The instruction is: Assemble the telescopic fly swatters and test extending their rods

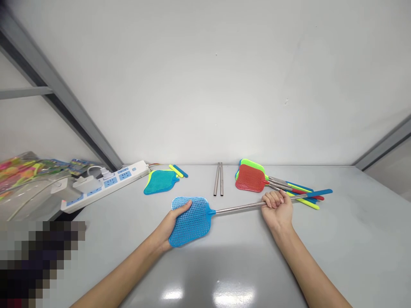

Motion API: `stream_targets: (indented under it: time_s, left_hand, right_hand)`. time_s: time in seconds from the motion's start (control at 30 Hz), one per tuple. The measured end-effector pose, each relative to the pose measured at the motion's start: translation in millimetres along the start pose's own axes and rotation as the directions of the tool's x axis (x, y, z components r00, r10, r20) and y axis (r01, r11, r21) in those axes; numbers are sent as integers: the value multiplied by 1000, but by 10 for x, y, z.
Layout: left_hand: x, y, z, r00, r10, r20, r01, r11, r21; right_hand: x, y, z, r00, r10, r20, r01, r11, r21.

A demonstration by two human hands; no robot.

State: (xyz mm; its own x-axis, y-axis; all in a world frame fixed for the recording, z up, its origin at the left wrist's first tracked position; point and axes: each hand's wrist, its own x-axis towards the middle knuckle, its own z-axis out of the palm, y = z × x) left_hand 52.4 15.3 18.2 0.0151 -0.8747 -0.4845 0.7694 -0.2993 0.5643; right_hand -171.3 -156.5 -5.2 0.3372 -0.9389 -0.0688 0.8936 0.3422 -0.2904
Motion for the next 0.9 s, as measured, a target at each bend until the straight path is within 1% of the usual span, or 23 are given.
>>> stream_targets:
  time_s: [0.17,0.4,0.6,0.77,0.9]
  left_hand:
    - [12,16,3,1000,-12,-3,12,1000,-28]
    - [12,20,-11,1000,-22,11,23,999,-49]
    - [21,37,-34,1000,-20,2,20,1000,-21]
    - [31,43,-41,1000,-14,18,14,1000,-17]
    - [37,49,-52,1000,-17,19,17,1000,-13]
  right_hand:
    - [-54,58,57,1000,-27,12,28,999,-35]
    - [-95,138,71,1000,18,-19,-17,1000,11]
    - [-149,230,85,999,54,1,-54,998,-31]
    - [-175,285,80,995,96,-7,-96,995,-26]
    - [-210,341,103,993,115,19,-114,991,-66]
